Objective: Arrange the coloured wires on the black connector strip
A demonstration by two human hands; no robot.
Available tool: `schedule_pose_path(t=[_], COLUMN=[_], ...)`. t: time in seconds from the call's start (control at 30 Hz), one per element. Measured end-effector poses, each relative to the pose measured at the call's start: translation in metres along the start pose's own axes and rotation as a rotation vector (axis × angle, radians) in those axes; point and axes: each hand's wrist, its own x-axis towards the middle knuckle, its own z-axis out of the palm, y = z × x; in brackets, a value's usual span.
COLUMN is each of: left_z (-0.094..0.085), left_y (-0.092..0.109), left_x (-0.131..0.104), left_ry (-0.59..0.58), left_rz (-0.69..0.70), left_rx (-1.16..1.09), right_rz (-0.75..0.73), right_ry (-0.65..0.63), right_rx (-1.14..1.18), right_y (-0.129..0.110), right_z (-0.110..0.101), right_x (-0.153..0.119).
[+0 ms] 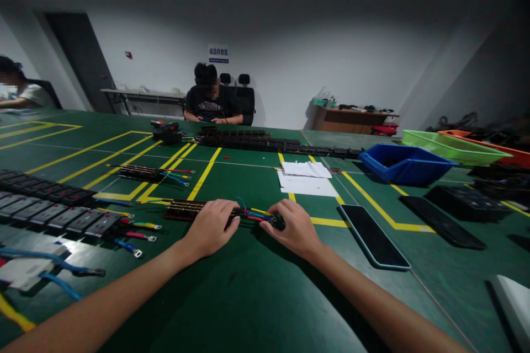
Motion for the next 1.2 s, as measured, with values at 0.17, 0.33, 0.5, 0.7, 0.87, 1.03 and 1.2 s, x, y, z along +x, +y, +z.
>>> schedule_pose_path(t=[0.17, 0.33, 0.5, 0.7, 0.87, 1.03, 1.2], left_z=[-0.001, -0.002, -0.002, -0.002, -0.003, -0.007, -0.01], left_y=[0.001, 0.002, 0.003, 0.003, 0.003, 0.008, 0.019], left_x=[0.0, 0.0, 0.001, -0.001, -0.002, -0.005, -0.016], left_ry=[-0.019, -0.011, -0.014, -0.001, 0.004, -0.001, 0.019], left_rz=[-0.01, -0.009, -0.013, 0.009, 0.022, 0.057, 0.016], left_rx=[-0.002, 0.01, 0.015, 0.023, 0.036, 0.055, 0.033], right_rz=[-0.005, -0.01, -0.026, -0.019, 0.0, 0.064, 0.122], right_ry=[0.01, -0.013, -0.029, -0.058, -0.049, -0.046, -0.043], right_rx=[0.0, 0.0, 0.005, -0.022, -0.041, -0.011, 0.026], right_y=[0.002, 0.003, 0.005, 0.001, -0.005, -0.012, -0.023], right_z=[0.002, 0.004, 0.007, 0.007, 0.005, 0.004, 0.002], right_x=[-0.001, 0.0, 0.0, 0.0, -0.002, -0.006, -0.014])
